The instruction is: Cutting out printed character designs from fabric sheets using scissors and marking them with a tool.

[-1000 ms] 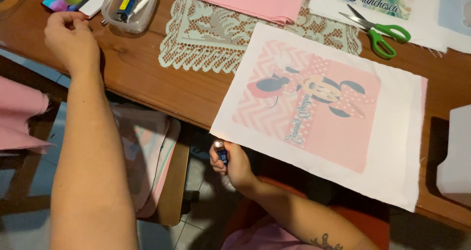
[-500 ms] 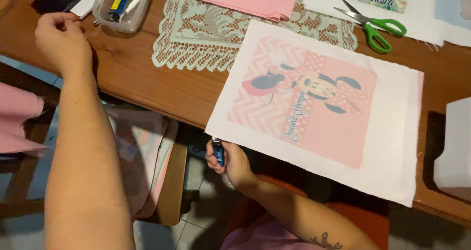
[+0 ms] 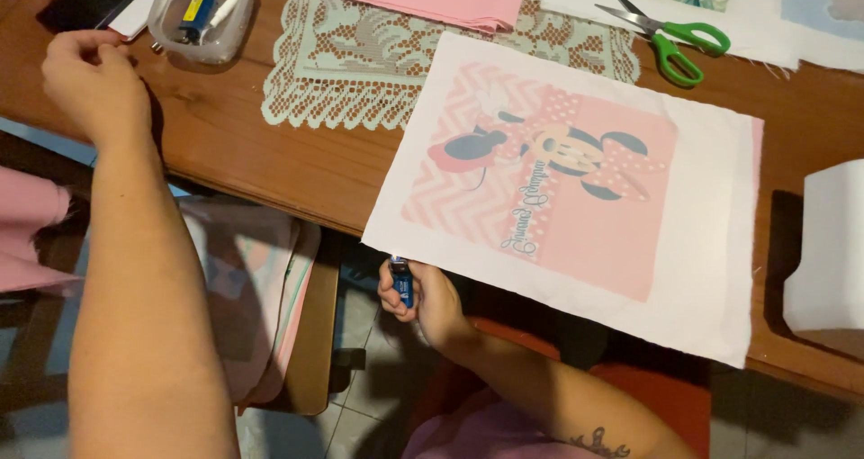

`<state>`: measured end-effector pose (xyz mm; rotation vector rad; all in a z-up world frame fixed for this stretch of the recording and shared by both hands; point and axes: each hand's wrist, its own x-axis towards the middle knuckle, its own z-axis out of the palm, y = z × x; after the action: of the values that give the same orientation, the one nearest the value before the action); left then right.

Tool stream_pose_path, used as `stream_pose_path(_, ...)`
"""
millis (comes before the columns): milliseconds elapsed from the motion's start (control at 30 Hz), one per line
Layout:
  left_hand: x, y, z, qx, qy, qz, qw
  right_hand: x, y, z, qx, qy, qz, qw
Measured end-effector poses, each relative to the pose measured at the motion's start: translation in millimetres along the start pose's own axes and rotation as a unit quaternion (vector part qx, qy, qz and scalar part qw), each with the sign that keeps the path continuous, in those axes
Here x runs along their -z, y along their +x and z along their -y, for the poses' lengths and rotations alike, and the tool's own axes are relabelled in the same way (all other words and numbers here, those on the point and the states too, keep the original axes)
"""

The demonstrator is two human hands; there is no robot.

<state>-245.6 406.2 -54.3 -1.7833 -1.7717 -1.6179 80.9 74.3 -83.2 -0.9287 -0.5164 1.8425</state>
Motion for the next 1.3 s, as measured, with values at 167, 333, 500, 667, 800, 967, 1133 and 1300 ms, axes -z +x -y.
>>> stream_pose_path(167, -6, 2, 16, -0.023, 0.006, 0.0, 1.0, 12, 2, -11, 0.014, 0.019, 0.014, 1.0)
stream_pose_path(333, -8, 3, 21, -0.044, 0.013, -0.005, 0.999, 15, -4, -9, 0.047, 0.009, 0.039, 0.998)
stream_pose_path(500, -7, 2, 19, -0.043, 0.0, -0.003, 0.999, 22, -5, -11, 0.029, 0.032, 0.035, 0.998)
stream_pose_path(667, -8, 3, 20, -0.039, -0.019, -0.008, 0.999, 23, -10, -7, 0.018, 0.022, 0.02, 0.999)
stream_pose_path(800, -8, 3, 23, -0.042, -0.018, 0.003, 0.999, 27, -12, -8, 0.025, 0.026, 0.038, 0.999)
stream_pose_path(967, -8, 4, 20, -0.026, -0.039, 0.009, 0.999, 25, -18, -2, 0.026, 0.026, 0.032, 0.999)
stream_pose_path(1133, -12, 3, 29, -0.061, -0.045, -0.004, 0.997, 28, -20, -1, 0.022, 0.019, 0.024, 0.999)
stream_pose_path(1300, -15, 4, 30, -0.043, -0.067, 0.003, 0.997, 32, -22, -2, 0.028, 0.041, 0.034, 0.998)
